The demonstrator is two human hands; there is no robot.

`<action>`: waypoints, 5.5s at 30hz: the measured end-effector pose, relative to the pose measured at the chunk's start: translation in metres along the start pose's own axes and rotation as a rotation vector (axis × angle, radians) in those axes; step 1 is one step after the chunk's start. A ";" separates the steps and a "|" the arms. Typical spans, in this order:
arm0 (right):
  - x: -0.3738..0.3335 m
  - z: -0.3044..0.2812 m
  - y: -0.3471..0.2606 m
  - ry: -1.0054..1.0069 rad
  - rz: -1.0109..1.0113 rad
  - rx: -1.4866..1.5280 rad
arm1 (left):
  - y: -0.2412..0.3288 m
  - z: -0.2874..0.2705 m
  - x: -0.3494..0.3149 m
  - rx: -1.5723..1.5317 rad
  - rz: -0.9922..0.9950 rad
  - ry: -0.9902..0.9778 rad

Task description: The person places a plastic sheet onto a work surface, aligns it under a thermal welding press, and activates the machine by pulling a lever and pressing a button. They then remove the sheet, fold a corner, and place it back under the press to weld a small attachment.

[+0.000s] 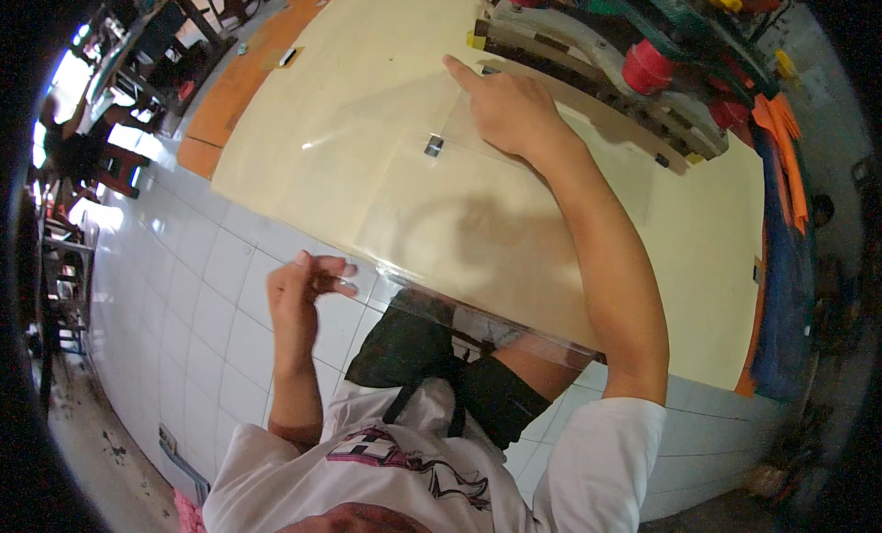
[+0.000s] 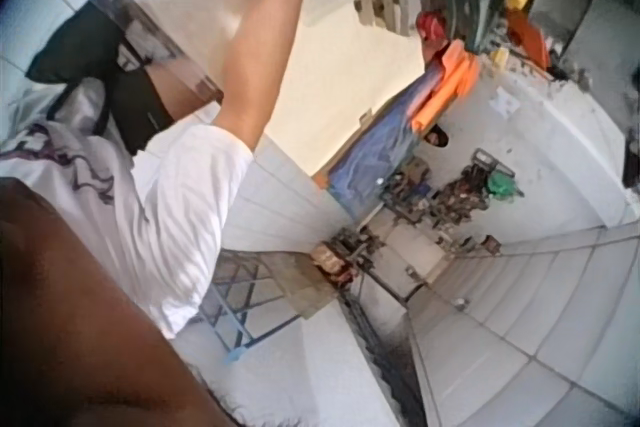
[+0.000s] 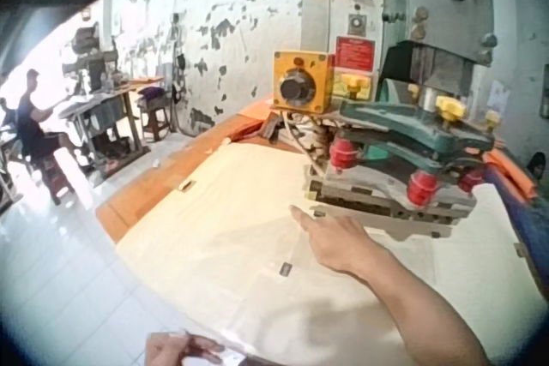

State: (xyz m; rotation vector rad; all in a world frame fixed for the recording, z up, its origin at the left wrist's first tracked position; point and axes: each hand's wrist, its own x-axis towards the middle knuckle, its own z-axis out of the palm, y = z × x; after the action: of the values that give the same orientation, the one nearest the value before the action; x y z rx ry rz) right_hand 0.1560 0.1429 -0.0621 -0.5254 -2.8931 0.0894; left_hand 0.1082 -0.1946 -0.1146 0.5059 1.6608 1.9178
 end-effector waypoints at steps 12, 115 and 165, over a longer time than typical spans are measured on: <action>-0.014 0.000 -0.002 0.002 -0.005 0.116 | 0.100 -0.049 0.197 -0.310 0.367 0.111; -0.174 -0.064 0.089 0.115 0.823 1.045 | 0.044 0.083 0.154 1.119 0.879 -0.661; -0.151 -0.107 0.117 -0.446 0.780 0.982 | 0.044 0.084 0.156 1.151 0.883 -0.753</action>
State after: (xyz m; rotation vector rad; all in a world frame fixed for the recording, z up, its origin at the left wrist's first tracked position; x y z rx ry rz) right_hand 0.3563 0.2018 0.0032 -1.4391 -2.3186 1.7653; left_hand 0.0304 -0.0358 -0.0686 2.3376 1.9348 0.6699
